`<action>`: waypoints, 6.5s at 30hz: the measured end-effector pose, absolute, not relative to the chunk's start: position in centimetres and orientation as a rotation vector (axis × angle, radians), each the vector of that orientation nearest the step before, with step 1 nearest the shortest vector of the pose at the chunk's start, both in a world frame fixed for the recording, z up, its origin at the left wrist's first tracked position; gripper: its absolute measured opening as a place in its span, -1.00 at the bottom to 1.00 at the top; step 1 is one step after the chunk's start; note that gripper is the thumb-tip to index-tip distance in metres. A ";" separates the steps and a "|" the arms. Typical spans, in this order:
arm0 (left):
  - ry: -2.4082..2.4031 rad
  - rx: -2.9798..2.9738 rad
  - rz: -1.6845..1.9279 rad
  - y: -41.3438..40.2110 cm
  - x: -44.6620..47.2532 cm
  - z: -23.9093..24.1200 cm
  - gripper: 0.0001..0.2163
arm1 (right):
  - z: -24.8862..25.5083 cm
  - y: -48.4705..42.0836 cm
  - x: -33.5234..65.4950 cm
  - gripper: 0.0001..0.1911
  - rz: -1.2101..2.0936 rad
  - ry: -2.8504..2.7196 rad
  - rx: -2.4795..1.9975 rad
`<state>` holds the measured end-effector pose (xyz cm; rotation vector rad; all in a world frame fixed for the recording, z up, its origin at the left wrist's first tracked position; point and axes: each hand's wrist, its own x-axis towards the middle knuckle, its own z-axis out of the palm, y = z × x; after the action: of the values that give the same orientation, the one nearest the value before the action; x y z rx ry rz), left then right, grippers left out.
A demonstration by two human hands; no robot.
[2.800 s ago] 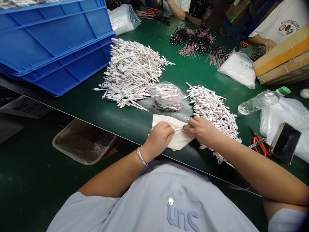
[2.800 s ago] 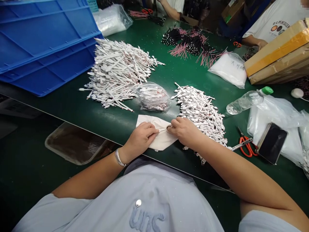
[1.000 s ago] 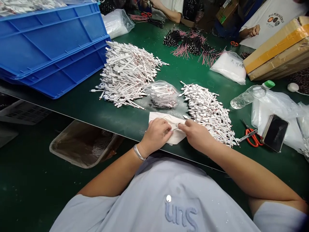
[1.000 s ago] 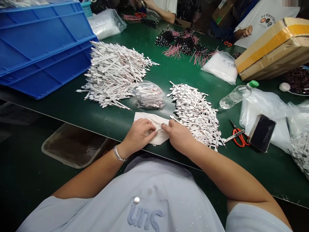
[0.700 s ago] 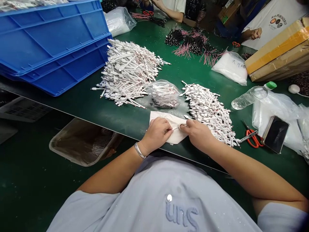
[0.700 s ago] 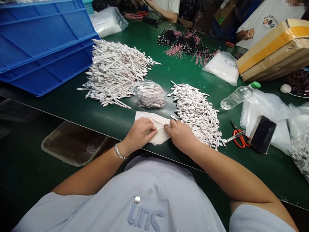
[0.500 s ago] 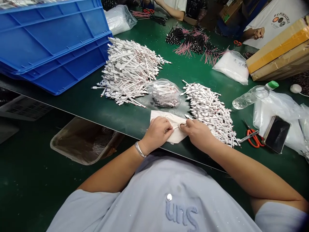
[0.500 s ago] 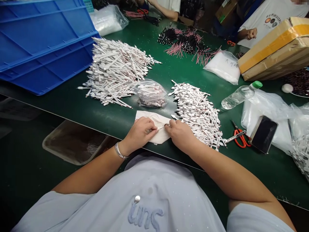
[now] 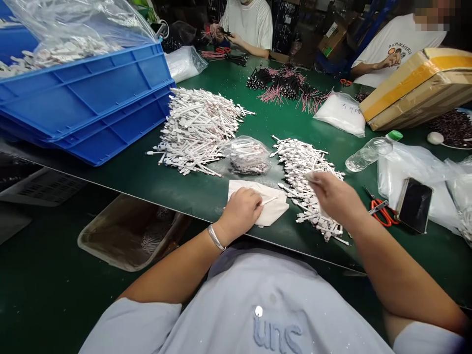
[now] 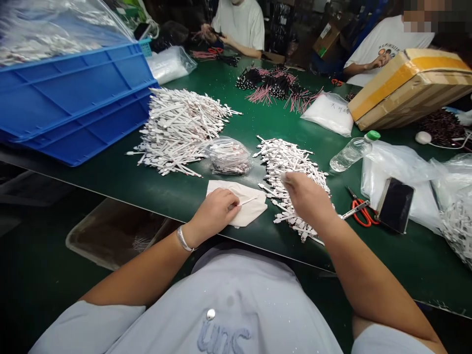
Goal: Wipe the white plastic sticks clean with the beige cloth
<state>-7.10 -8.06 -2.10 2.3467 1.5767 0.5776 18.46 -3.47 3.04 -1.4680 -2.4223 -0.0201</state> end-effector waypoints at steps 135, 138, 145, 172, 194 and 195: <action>1.034 1.511 1.143 -7.0 -5.4 -3.6 -0.79 | -1.3 -5.5 10.2 -0.68 1.125 -1.758 -1.068; 1.040 1.514 1.151 -7.0 -5.5 -3.9 -0.78 | -0.6 -5.3 10.6 -0.71 1.135 -1.816 -1.088; 1.070 1.410 1.127 -7.2 -5.5 -3.7 -0.72 | -0.4 -4.2 11.4 -0.75 0.768 -2.079 -1.171; 1.105 1.418 1.090 -6.9 -5.3 -2.6 -0.70 | -2.4 -4.0 11.6 -0.80 0.969 -2.026 -0.973; 1.018 1.235 1.147 -6.6 -4.9 -1.3 -0.76 | -2.1 -4.7 11.9 -0.92 0.671 -2.207 -0.975; 1.022 1.233 1.129 -6.6 -4.9 -1.7 -0.75 | -2.1 -4.7 11.8 -0.94 0.642 -2.249 -0.973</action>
<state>-4.86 -6.59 -1.69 1.2331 1.0224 1.1286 11.80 -4.70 -2.09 -0.9735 -2.2486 0.6420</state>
